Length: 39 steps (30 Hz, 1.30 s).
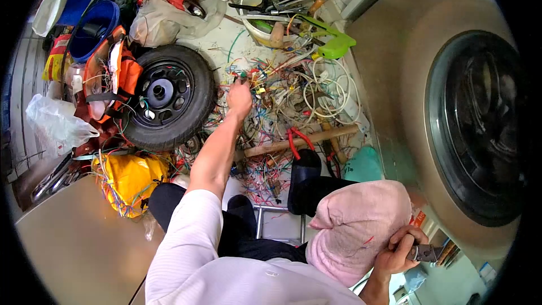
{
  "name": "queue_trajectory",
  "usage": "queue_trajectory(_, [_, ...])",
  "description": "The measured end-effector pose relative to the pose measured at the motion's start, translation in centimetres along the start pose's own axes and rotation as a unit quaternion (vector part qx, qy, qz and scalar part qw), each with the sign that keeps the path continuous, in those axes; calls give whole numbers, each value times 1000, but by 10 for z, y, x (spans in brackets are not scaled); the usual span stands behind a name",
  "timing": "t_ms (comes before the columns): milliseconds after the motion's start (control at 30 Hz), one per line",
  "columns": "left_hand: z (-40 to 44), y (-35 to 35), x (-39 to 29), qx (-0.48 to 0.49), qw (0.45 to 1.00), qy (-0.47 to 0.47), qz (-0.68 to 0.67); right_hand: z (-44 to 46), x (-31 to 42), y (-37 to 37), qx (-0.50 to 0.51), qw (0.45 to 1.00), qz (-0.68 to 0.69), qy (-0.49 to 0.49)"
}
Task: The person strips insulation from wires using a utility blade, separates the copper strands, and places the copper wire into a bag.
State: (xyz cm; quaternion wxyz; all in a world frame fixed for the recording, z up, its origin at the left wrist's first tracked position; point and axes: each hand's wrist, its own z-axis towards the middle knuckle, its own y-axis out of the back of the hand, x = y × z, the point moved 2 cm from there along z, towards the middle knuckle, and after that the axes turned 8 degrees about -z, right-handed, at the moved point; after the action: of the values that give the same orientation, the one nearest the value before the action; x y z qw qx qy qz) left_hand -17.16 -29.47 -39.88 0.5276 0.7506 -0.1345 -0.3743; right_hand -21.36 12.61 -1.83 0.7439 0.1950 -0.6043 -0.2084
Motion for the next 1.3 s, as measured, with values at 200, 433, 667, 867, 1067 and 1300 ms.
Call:
queue_trajectory(200, [-31, 0, 13, 21, 999, -24, -40, -1, 0, -1, 1, 1000, 13, 8])
queue_trajectory(433, [-61, 24, 13, -24, 913, 116, -390, -5, -5, -1, 21, 999, 33, 21])
queue_trajectory(667, [-74, 97, -43, 58, 628, 242, -737, -10, 0, -10, 58, 991, 109, -56])
queue_trajectory(867, [-153, 183, -143, 68, 632, 137, -760, -11, 15, -30, 142, 990, 14, -5])
queue_trajectory(1067, [-262, 246, -224, 97, 729, -89, -672, -25, 69, -52, 251, 945, 105, 181])
queue_trajectory(1300, [-325, 261, -224, 111, 752, -33, -649, -63, 64, -34, 274, 942, 153, 116])
